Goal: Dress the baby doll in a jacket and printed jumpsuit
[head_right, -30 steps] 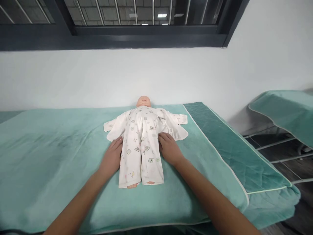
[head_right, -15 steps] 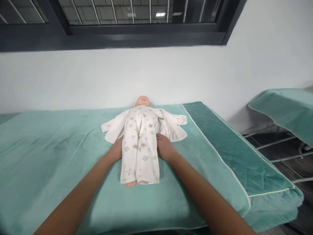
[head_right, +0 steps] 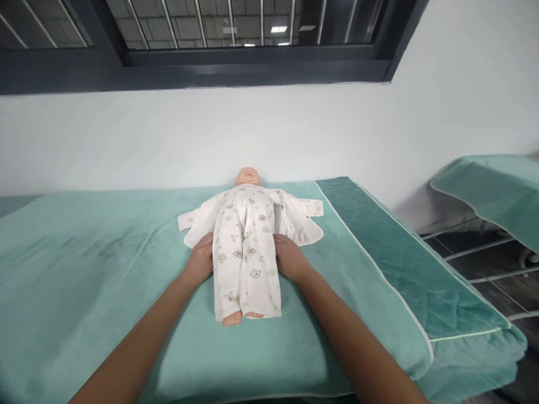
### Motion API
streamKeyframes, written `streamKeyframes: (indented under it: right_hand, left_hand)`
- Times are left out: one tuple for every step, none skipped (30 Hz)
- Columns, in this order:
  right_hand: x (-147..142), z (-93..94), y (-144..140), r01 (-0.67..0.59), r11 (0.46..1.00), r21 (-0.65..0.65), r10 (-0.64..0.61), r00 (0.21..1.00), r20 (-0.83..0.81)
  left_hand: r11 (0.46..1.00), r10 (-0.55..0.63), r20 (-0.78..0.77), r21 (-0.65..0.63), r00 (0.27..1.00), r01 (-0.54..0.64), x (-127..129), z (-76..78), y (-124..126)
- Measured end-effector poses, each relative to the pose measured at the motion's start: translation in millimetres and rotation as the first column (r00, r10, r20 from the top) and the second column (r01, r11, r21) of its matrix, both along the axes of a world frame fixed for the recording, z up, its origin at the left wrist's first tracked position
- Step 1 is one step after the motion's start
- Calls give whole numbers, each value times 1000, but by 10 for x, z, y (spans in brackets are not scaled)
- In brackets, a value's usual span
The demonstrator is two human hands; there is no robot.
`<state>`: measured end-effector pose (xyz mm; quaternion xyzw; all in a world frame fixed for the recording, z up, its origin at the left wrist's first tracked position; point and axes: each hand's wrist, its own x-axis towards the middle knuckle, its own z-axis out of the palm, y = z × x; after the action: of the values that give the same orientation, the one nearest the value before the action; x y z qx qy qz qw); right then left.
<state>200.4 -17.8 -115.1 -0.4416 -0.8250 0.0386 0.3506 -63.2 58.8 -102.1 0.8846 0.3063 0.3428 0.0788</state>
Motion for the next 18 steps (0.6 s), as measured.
streamKeyframes:
  right_hand:
    - [11,-1,-9,-2,1000,2,2,1000,0]
    - [21,-1,-20,-4,1000,3,4,1000,4]
    - [29,0,-32,-4,1000,1,4,1000,13]
    - [36,2,-45,-1,1000,-4,1,1000,23]
    - [39,6,-60,7,1000,-13,-6,999,32]
    - [41,10,-77,18,1000,-25,-18,999,37]
    - [41,15,-95,36,999,-39,-34,999,37]
    - [40,21,-117,55,997,-53,-53,998,30]
    - [38,29,-141,72,995,-68,-71,997,16]
    - [37,39,-168,83,993,-87,-83,996,-7]
    - [37,52,-198,84,990,-113,-89,995,-36]
    - [37,69,-230,79,986,-144,-90,993,-73]
    - [39,88,-261,70,981,-183,-91,989,-112]
    - [44,108,-289,63,972,-228,-100,983,-154]
    - [52,127,-311,62,958,-279,-120,973,-197]
    - [67,143,-324,68,941,-333,-155,958,-242]
    - [91,153,-326,81,920,-383,-201,937,-285]
    - [130,155,-315,105,900,-423,-258,910,-324]
  left_hand:
    - [1000,-10,-8,13,1000,10,-15,-21,-14]
    - [1000,-23,-27,17,999,23,-26,-37,-28]
    - [999,-40,-50,12,998,41,-33,-47,-40]
    - [999,-53,-65,-2,997,53,-38,-52,-51]
    - [998,-63,-73,-29,995,61,-41,-49,-60]
    - [996,-67,-72,-66,995,62,-44,-40,-68]
    - [992,-66,-62,-113,996,59,-47,-24,-75]
    - [984,-62,-45,-168,997,53,-51,-2,-80]
    - [972,-59,-23,-229,998,52,-55,24,-86]
    - [955,-54,4,-291,999,53,-61,53,-91]
    - [935,-43,30,-350,999,51,-68,82,-96]
    - [914,-20,54,-404,998,40,-75,109,-99]
    - [892,13,76,-451,997,23,-84,131,-100]
    - [870,54,97,-493,994,1,-93,146,-98]
    - [850,105,120,-526,987,-26,-104,153,-91]
    - [834,160,143,-548,977,-57,-117,152,-77]
    - [824,218,162,-559,962,-93,-135,143,-57]
    - [819,277,175,-556,945,-138,-157,126,-28]
